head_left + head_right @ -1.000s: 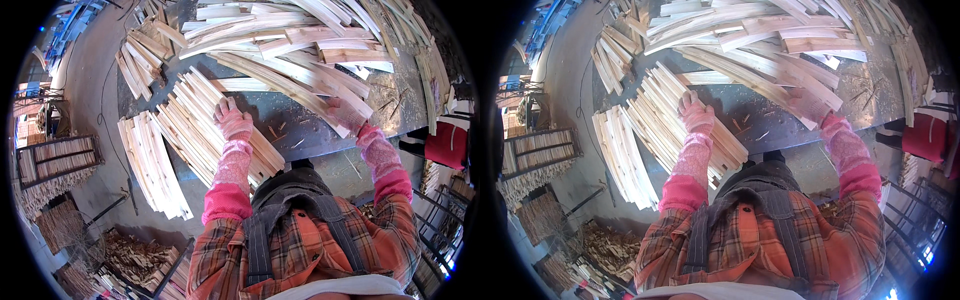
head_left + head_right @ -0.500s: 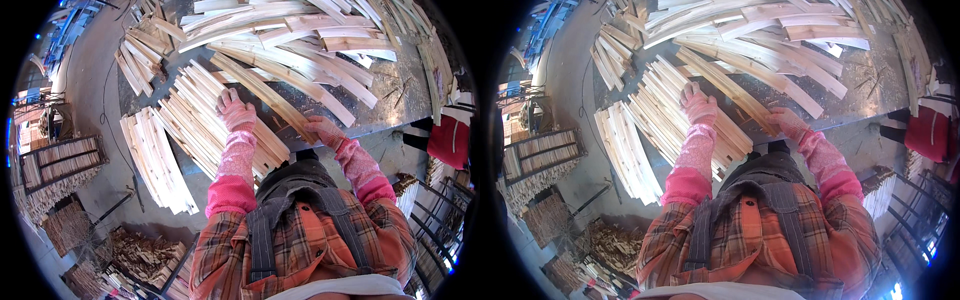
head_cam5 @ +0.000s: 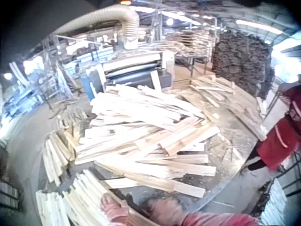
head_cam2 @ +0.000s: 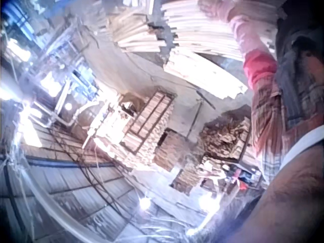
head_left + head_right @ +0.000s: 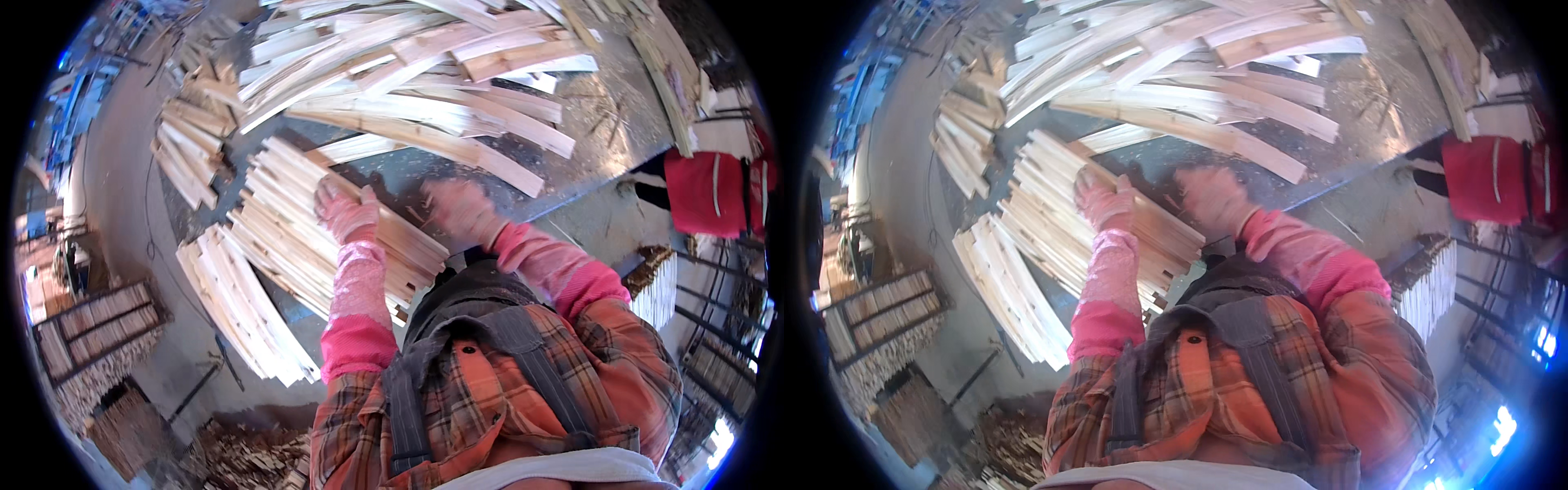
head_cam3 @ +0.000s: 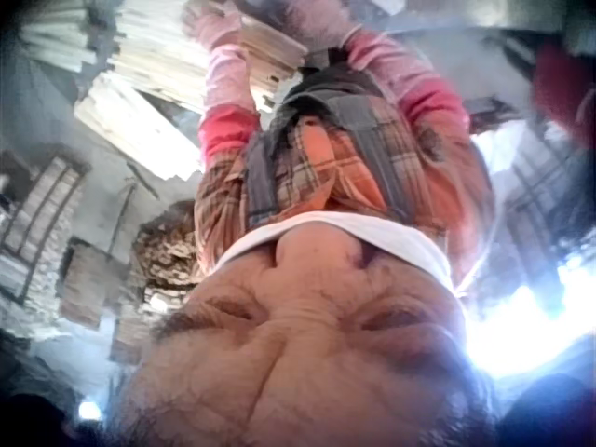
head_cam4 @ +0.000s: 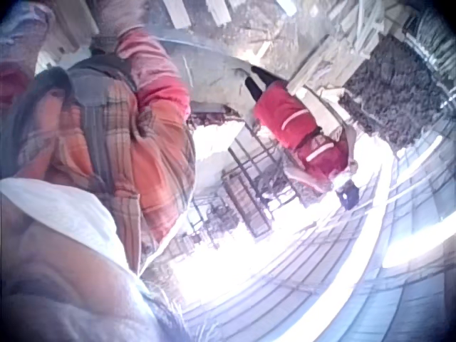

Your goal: The person sorts and stacks light-colored wooden planks on a metal table in a workshop. They pick up planks from a pile, align them, and place them into a neat stack, occasionally moving the stack to a nearby rack.

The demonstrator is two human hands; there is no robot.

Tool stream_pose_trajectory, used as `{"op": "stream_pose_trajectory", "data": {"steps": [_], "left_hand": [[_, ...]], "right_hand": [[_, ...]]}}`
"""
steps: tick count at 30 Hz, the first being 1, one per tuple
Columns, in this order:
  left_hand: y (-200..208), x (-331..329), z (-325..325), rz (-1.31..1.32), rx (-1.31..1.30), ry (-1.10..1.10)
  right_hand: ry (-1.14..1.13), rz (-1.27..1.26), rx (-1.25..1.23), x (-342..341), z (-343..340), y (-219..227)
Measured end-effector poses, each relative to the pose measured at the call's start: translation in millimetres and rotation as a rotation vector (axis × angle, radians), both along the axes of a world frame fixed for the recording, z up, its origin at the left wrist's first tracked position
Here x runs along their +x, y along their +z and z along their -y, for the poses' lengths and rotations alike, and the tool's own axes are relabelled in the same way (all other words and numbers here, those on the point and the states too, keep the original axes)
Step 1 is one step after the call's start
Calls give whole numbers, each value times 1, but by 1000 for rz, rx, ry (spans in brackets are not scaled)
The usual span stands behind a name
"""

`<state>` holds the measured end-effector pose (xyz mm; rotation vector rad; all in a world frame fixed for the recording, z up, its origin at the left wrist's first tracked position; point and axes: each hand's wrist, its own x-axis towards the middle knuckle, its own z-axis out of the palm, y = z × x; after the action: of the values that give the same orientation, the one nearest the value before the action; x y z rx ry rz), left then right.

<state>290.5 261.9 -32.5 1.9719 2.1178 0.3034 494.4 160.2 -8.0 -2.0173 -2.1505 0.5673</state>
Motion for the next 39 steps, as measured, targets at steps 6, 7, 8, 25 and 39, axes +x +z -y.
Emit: {"op": "stream_pose_trajectory", "data": {"steps": [6,7,8,25,39], "left_hand": [[3,-7,2,2,-17,-46],[3,-8,3,-2,-3,-46],[2,-9,2,-5,12,-51],[132,-41,-29,-184,438,-741],[141,-199,-47,4,-51,241]], "right_hand": [[-273,411,208,115,-69,1],[-239,378,123,123,-70,1],[-210,347,37,128,-71,0],[-66,-1280,-921,135,80,136],[-884,-1171,-255,124,94,27]]}}
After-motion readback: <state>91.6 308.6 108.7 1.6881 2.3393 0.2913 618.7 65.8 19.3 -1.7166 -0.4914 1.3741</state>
